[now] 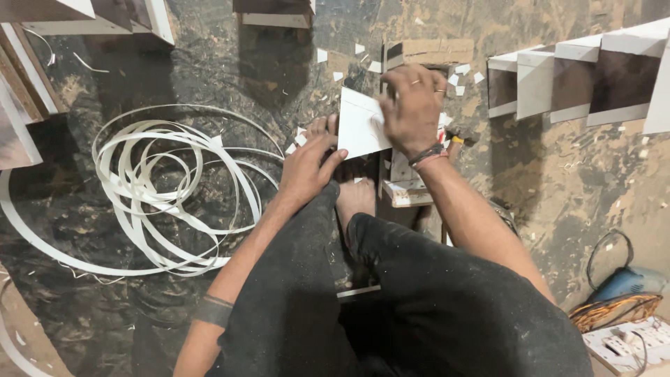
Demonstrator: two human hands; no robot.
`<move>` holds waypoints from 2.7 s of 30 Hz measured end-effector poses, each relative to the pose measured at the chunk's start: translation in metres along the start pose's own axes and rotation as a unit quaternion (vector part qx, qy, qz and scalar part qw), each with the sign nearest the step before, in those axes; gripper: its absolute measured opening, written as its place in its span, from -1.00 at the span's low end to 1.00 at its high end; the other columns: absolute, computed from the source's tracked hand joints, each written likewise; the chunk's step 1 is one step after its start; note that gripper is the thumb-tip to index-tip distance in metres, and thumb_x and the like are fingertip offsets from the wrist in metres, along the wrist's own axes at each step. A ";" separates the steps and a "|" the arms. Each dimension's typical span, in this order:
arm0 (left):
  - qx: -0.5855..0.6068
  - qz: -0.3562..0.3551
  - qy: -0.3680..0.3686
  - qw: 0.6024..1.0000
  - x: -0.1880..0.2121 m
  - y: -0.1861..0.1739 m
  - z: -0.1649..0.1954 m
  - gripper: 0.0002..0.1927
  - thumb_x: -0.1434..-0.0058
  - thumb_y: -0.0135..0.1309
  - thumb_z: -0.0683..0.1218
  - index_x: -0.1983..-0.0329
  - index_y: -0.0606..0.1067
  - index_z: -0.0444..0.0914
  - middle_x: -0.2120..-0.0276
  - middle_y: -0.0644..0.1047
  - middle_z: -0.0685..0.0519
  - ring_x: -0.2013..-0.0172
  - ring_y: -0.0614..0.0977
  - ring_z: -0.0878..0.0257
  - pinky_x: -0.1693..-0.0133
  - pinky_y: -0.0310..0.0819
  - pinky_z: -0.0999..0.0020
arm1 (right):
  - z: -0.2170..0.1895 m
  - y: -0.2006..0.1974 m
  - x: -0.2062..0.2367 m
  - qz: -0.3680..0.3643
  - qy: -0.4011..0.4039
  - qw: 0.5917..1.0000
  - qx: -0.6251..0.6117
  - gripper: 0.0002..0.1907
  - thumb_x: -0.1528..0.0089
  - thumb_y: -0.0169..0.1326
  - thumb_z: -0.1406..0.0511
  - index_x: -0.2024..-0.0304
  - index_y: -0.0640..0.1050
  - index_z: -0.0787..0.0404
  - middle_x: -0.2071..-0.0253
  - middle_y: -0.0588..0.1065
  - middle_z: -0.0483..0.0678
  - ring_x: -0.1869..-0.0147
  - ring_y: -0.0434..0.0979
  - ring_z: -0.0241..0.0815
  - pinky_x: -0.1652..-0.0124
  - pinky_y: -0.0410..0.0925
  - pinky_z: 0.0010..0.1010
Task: The person sits on the workshop floor applying white edge banding tape to the edges of small triangular wood panels. They align the tape along a panel edge, press it with a hand iron, trim off excess tape by hand, and set finished panels aside with a pile of completed pieces nearby.
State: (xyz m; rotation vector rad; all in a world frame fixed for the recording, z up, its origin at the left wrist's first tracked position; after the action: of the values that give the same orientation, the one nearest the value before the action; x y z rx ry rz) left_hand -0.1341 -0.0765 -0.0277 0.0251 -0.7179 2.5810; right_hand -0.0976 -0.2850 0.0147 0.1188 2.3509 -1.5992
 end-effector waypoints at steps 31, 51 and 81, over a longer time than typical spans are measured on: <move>0.026 -0.016 -0.063 0.998 0.018 0.016 -0.001 -0.62 -0.31 0.11 0.12 -0.05 0.55 -0.20 0.07 0.62 -0.11 0.06 0.66 0.01 0.02 0.50 0.12 | 0.028 -0.056 0.105 -0.060 0.336 0.936 -0.091 -0.76 -0.21 0.27 0.19 0.30 0.56 0.22 0.45 0.57 -0.08 0.41 0.57 -0.22 0.35 0.39 -0.34; 0.012 -0.022 -0.045 0.999 0.015 0.015 -0.001 -0.63 -0.33 0.09 0.15 -0.03 0.55 -0.17 0.09 0.63 -0.09 0.06 0.66 0.01 0.05 0.50 0.09 | 0.061 -0.021 0.120 -0.033 0.454 0.841 -0.291 -0.70 -0.20 0.29 0.25 0.33 0.42 0.26 0.45 0.52 -0.08 0.43 0.57 -0.26 0.48 0.38 -0.48; 0.022 -0.048 -0.027 0.998 0.009 0.027 -0.015 -0.59 -0.37 0.04 0.11 -0.12 0.48 -0.26 -0.16 0.48 -0.24 -0.19 0.46 -0.14 -0.18 0.30 0.01 | 0.024 0.018 0.095 -0.104 0.235 0.908 -0.330 0.14 -0.12 0.44 0.23 -0.50 -0.03 0.25 -0.45 0.10 0.25 -0.54 0.08 0.10 -0.41 0.05 -0.17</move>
State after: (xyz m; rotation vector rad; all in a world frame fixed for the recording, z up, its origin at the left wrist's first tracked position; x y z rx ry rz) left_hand -0.1519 -0.0854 -0.0526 0.1402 -0.6641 2.5122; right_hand -0.1793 -0.3097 -0.0370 0.1164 3.2461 -0.8088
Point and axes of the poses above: each hand's wrist, its own x-axis away from the middle knuckle, its own y-axis out of the palm, z = x × y, the point moved 7 cm from there along -x, towards the middle knuckle
